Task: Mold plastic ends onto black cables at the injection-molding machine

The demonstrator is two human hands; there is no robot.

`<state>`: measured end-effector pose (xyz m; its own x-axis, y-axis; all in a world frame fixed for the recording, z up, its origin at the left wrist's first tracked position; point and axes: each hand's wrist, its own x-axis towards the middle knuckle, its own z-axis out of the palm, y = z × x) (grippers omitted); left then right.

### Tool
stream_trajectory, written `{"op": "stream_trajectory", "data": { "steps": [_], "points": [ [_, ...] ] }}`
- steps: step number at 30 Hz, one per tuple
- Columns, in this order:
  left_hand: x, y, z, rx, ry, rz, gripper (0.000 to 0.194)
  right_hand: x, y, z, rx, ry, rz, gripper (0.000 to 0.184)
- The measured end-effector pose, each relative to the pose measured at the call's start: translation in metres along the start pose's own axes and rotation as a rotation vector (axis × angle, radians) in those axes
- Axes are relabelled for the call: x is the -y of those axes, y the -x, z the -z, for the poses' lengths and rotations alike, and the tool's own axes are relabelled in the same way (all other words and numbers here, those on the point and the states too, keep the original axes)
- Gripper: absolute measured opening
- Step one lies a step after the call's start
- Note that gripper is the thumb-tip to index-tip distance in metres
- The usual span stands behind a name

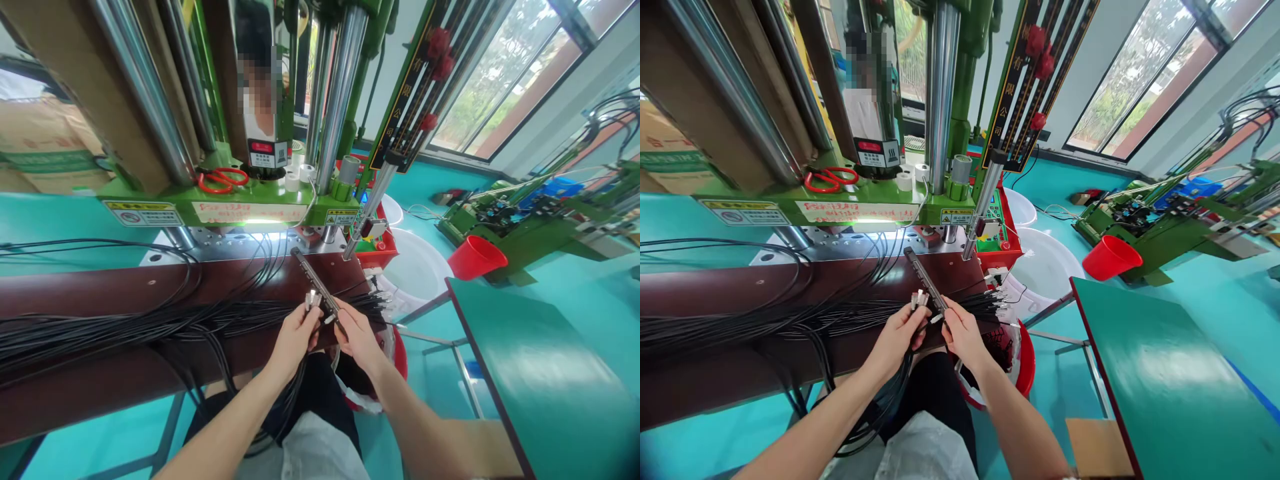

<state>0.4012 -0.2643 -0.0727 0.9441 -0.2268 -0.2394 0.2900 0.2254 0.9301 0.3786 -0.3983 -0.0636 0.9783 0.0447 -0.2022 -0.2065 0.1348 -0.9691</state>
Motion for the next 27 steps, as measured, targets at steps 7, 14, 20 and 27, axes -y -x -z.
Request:
{"op": "stream_trajectory", "data": {
  "steps": [7,14,20,27],
  "points": [
    [0.004,-0.008,0.003,-0.07,-0.071,-0.066,0.031,-0.005,0.002,0.002,-0.086,-0.094,0.017,0.053],
    [0.011,-0.012,0.005,-0.059,-0.122,-0.078,0.029,-0.005,0.0,0.007,-0.005,-0.057,0.017,0.052],
    [-0.003,-0.005,0.004,-0.062,-0.013,0.039,0.032,-0.002,0.001,0.006,0.021,0.129,0.012,0.054],
    [-0.01,0.0,0.009,-0.137,0.082,-0.037,0.034,-0.003,0.0,0.007,0.031,-0.006,0.0,0.056]
  ]
}}
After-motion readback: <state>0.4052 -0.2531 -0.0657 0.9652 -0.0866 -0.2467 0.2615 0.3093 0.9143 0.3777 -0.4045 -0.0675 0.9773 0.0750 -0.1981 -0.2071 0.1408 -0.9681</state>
